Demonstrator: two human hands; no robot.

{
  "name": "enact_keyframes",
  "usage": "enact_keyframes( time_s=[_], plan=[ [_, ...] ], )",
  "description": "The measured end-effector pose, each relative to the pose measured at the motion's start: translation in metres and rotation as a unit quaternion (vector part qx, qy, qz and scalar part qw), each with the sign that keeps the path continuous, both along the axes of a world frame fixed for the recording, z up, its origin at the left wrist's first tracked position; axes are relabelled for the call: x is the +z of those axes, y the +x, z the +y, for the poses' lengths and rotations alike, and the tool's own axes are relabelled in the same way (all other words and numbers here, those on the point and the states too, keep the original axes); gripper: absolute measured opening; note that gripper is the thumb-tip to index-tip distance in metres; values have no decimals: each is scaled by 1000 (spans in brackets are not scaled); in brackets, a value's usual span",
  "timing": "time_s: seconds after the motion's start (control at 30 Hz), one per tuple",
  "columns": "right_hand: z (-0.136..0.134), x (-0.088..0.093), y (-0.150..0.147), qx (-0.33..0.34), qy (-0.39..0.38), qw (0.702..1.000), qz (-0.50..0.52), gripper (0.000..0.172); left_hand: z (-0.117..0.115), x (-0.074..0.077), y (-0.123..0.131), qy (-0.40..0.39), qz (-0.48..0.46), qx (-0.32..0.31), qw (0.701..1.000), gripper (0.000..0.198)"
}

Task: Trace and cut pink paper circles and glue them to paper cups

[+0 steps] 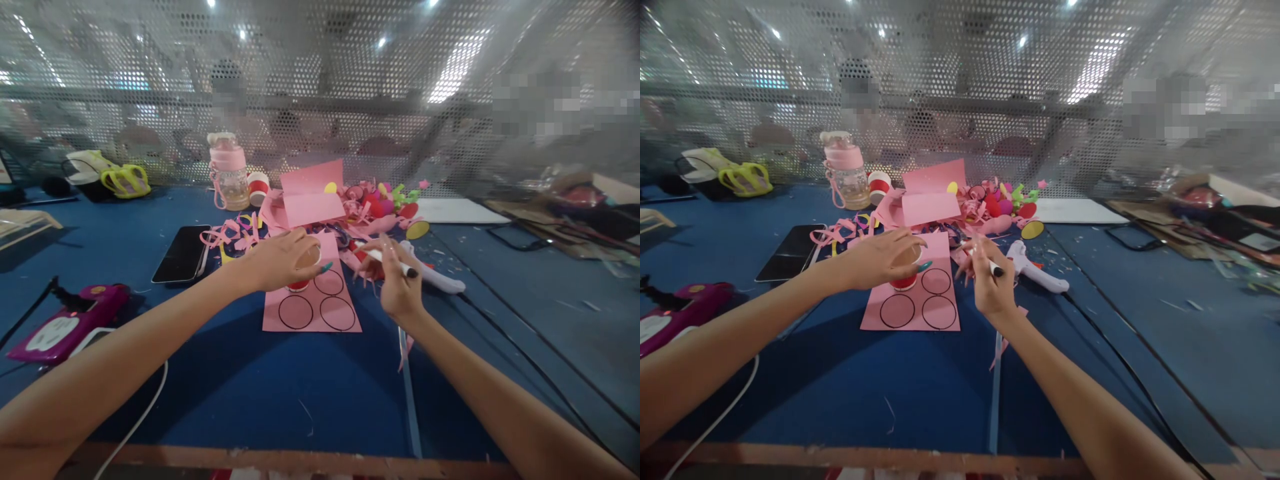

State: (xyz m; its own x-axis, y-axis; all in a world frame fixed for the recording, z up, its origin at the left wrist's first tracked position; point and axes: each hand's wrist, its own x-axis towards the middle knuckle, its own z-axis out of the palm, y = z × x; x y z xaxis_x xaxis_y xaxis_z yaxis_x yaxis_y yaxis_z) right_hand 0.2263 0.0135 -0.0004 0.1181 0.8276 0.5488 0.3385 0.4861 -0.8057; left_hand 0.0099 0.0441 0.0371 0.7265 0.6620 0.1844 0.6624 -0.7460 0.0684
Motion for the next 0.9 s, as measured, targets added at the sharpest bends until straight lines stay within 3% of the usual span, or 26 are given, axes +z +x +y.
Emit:
enact_keyframes(
  time_s=[0.1, 0.3, 0.47, 0.63, 0.73, 0.9],
  plan=[
    [-6, 0, -1, 39, 8, 998, 56, 44, 3, -5, -2, 47, 17, -54, 997, 42],
    [-17, 3, -3, 160, -36, 984, 72, 33, 10, -10, -6, 76, -15, -84, 993, 39],
    [-26, 5, -13, 195, -56, 976, -74, 24, 8, -5, -4, 32, -24, -77, 996, 42],
    [-31, 3, -30, 276, 20, 927, -253, 10, 6, -2, -1, 23, 5, -82, 996, 43],
    [-30, 2, -37, 295, 57, 911, -284, 8, 5, -2, -1, 0, 12, -73, 997, 45],
    [-29, 1, -41, 303, 35, 903, -302, 6, 5, 0, 0, -27, 5, -67, 997, 47]
  ],
)
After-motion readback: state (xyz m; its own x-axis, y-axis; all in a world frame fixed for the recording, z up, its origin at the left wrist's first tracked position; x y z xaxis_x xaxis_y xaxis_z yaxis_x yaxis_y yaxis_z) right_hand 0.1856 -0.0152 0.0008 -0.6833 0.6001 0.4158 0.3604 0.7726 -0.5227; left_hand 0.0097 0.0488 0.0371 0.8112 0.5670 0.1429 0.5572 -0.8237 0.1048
